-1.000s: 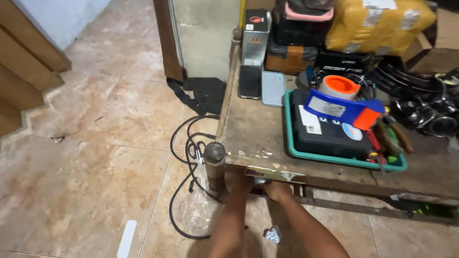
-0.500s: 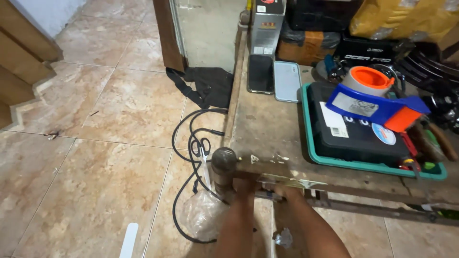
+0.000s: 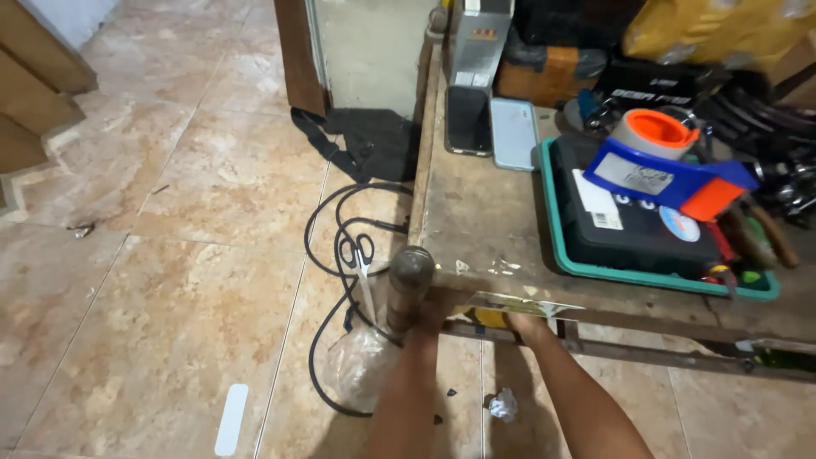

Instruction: The person is organizing tools and supplies on a workbench, including putting items into a small green bin.

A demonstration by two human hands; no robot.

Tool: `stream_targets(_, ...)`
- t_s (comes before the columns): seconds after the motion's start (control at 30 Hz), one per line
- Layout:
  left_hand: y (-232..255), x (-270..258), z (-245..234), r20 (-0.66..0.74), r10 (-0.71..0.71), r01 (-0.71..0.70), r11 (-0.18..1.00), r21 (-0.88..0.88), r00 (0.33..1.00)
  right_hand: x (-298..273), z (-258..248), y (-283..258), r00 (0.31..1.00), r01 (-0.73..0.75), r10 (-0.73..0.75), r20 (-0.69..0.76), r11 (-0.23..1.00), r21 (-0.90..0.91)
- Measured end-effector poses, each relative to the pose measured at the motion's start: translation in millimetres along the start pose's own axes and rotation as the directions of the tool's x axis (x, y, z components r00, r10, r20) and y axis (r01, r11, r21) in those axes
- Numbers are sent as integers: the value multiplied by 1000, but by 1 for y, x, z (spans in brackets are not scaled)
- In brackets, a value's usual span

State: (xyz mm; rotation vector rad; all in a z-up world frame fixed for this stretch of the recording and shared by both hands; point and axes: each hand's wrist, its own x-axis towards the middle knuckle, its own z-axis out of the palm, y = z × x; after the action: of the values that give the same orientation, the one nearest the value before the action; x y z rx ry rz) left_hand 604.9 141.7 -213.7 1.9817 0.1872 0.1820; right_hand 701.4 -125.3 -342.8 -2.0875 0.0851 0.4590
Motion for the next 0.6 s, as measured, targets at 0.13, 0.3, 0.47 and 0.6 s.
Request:
stream_targets(0.13,-3,13,19,-19,98,-99,994,-54,995,-28,-26,-29,997,-50,44,65,993,104)
stream_targets(0.3,-13,15,32,-51,198,-203,973,-110,979,-85,-60,-100,973,-197,191,127,980,32)
stream_targets(0.47,34,-13,13,16,83,-76,959,-272,996,-152,-87,-157,925,-349,292,244,907,235)
stream_targets(0.6,71,-51,-13,192,-73,126,952,-280,979,-196,-95,-185,944,-140,61,323,963,228)
